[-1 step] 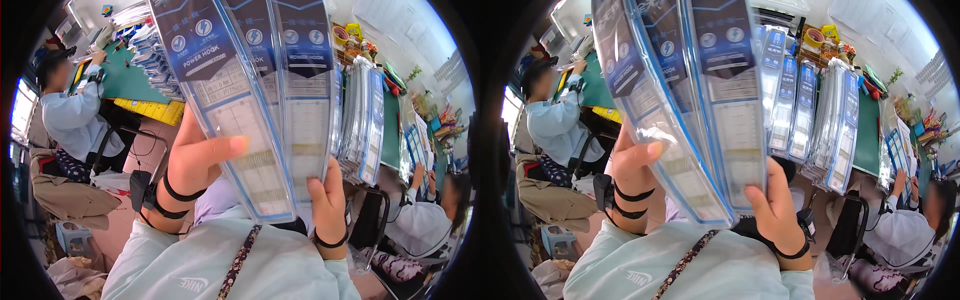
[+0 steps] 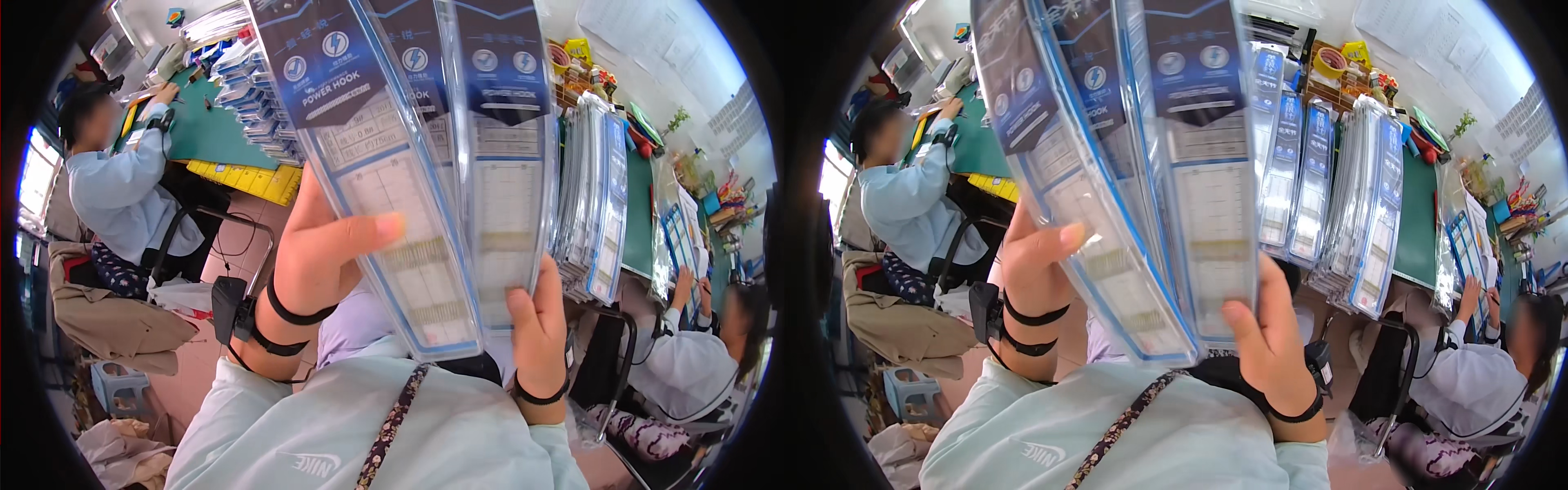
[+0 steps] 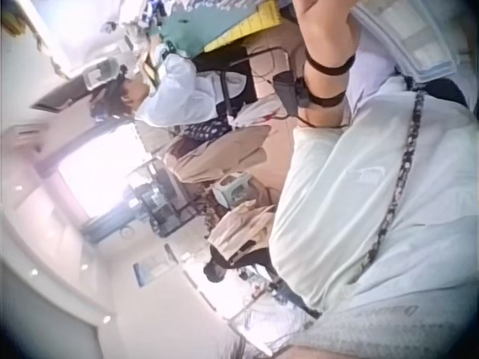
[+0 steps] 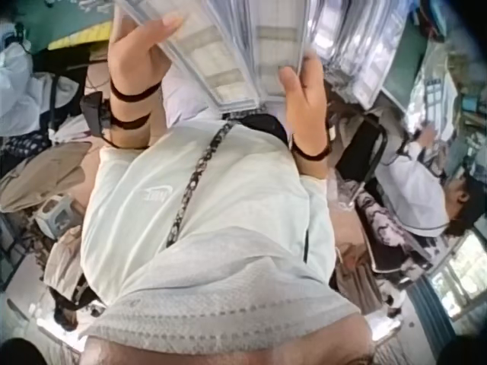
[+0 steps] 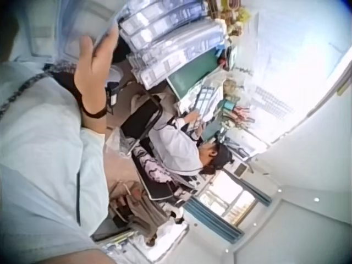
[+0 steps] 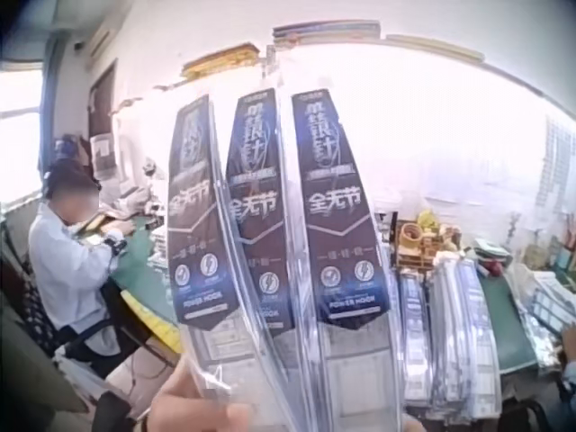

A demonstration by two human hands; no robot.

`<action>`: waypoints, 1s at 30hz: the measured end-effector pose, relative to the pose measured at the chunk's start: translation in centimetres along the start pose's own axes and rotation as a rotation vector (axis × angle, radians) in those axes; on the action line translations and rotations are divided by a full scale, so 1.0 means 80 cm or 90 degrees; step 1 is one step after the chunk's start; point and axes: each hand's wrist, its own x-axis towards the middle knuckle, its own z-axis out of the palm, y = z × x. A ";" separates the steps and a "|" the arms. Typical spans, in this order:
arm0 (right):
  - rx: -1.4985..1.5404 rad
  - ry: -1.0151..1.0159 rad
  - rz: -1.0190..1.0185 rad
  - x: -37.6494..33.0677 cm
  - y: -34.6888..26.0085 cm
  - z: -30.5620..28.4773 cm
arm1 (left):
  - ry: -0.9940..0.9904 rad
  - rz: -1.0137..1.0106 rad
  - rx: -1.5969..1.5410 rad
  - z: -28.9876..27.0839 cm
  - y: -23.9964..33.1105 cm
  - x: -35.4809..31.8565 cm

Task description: Organizing and stacking packaged items on a work table.

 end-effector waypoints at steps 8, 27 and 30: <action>0.114 0.189 0.032 0.070 0.018 -0.028 | 0.002 0.044 0.236 -0.002 -0.010 0.069; -0.135 0.271 0.068 0.188 0.149 -0.073 | 0.104 -0.221 0.328 -0.058 -0.107 0.279; -0.188 0.261 0.086 0.187 0.147 -0.067 | 0.143 -0.220 0.377 -0.062 -0.116 0.289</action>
